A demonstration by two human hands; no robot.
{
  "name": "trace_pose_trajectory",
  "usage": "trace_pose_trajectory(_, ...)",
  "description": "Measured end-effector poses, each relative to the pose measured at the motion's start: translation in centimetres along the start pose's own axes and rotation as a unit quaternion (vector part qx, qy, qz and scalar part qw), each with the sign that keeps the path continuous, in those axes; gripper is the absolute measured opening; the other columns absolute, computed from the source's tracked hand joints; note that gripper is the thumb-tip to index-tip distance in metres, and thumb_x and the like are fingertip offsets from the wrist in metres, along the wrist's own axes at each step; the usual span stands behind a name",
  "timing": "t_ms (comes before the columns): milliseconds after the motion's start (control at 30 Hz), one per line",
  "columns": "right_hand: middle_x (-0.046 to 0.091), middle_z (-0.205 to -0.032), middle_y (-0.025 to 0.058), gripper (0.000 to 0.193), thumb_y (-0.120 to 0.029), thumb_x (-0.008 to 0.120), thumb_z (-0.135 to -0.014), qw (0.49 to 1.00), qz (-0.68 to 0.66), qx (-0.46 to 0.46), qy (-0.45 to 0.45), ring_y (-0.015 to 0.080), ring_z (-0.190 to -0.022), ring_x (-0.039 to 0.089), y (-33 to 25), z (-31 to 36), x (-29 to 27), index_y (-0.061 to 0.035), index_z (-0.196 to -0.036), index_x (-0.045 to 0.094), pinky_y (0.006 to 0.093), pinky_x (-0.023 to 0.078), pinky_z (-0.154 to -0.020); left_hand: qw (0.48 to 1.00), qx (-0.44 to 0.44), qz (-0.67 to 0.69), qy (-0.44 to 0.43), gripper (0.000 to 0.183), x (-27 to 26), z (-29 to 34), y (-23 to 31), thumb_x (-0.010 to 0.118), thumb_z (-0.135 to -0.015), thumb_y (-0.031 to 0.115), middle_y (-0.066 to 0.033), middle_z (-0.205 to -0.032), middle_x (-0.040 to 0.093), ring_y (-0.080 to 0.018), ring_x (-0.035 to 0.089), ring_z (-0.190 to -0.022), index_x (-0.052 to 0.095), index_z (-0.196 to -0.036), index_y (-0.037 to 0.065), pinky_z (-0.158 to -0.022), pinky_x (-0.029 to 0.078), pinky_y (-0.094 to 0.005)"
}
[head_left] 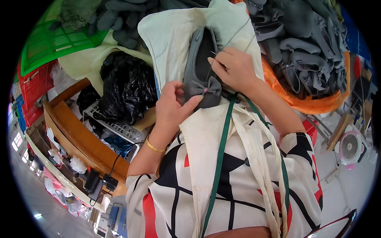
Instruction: The person sews a grey slipper by hand using a needle and thread, working on a cushion placed on their lap. They repeatedly stitch the upper part of the slipper, pull the thread, and adjust the slipper's position. The person handles multiple slippers from nearby baskets, placing finished ones aside.
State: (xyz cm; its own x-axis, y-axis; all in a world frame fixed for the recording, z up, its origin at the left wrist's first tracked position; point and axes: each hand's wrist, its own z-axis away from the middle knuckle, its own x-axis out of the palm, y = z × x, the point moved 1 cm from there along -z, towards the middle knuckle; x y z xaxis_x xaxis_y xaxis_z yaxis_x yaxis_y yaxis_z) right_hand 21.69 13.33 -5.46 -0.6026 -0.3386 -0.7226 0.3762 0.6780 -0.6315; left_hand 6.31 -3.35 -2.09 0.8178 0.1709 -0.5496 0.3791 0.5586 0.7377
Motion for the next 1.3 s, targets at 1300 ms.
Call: trace_pose_trajectory(1300, 0.062, -0.098, 0.0125, 0.032, -0.016, 0.073, -0.085, 0.967, -0.217, 0.081, -0.106, 0.0231, -0.087, 0.064, -1.9, -9.4, 0.1, -0.0007, -0.112, 0.064, 0.0319, 0.053, -0.077, 0.965, 0.196, -0.121, 0.125, 0.022, -6.8, -7.6, 3.3, 0.077, -0.079, 0.017, -0.0085, -0.086, 0.061, -0.0263, 0.058, -0.081, 0.064, -0.093, 0.005, -0.071, 0.047, -0.0358)
